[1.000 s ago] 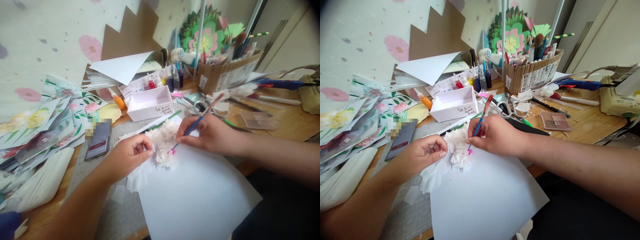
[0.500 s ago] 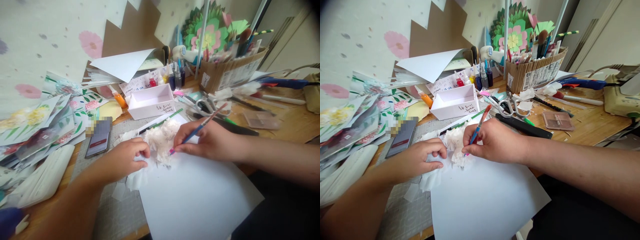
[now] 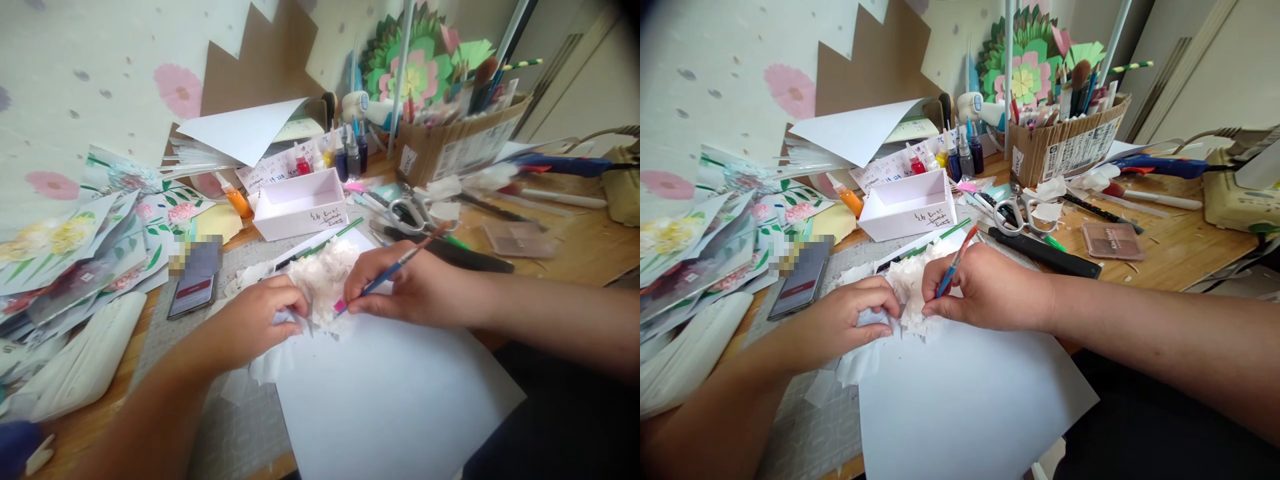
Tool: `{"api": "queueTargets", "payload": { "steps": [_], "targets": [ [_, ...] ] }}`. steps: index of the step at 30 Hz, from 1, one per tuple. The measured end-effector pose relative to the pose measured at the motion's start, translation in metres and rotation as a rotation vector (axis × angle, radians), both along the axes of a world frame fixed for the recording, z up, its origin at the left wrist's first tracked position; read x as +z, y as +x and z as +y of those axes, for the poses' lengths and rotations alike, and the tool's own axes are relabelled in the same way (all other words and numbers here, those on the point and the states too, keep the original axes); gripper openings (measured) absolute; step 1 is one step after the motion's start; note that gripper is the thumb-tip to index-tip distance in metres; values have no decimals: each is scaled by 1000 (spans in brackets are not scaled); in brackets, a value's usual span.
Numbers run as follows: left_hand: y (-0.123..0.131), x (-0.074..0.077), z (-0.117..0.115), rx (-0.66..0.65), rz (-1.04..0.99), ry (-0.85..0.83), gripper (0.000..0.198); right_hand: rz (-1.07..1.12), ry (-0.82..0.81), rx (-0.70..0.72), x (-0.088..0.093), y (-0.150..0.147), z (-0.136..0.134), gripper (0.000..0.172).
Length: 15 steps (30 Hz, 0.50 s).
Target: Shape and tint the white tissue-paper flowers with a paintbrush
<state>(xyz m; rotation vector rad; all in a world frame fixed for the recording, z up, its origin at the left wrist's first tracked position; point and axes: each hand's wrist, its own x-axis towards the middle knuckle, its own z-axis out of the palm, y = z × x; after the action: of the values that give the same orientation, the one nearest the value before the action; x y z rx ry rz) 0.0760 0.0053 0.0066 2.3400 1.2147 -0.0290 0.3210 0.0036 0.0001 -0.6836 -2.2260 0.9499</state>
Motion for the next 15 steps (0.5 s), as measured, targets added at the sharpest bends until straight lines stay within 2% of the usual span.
{"api": "queueTargets", "payload": {
  "steps": [4,8,11,13,15],
  "targets": [
    [-1,4,-2,7,-25,-42,6,0,37,1,1,1,0,9],
    [-4,7,-6,158,-156,-86,10,2,32,-18,2,2,0,7],
    [-2,5,-8,288,-270,-78,13,-9,30,-21,2,3,1,6],
    [2,2,-9,337,-327,-104,16,-1,33,-17,2,4,1,7],
    [7,-1,-10,356,-388,-188,27,11,29,-18,2,6,2,6]
  ]
}}
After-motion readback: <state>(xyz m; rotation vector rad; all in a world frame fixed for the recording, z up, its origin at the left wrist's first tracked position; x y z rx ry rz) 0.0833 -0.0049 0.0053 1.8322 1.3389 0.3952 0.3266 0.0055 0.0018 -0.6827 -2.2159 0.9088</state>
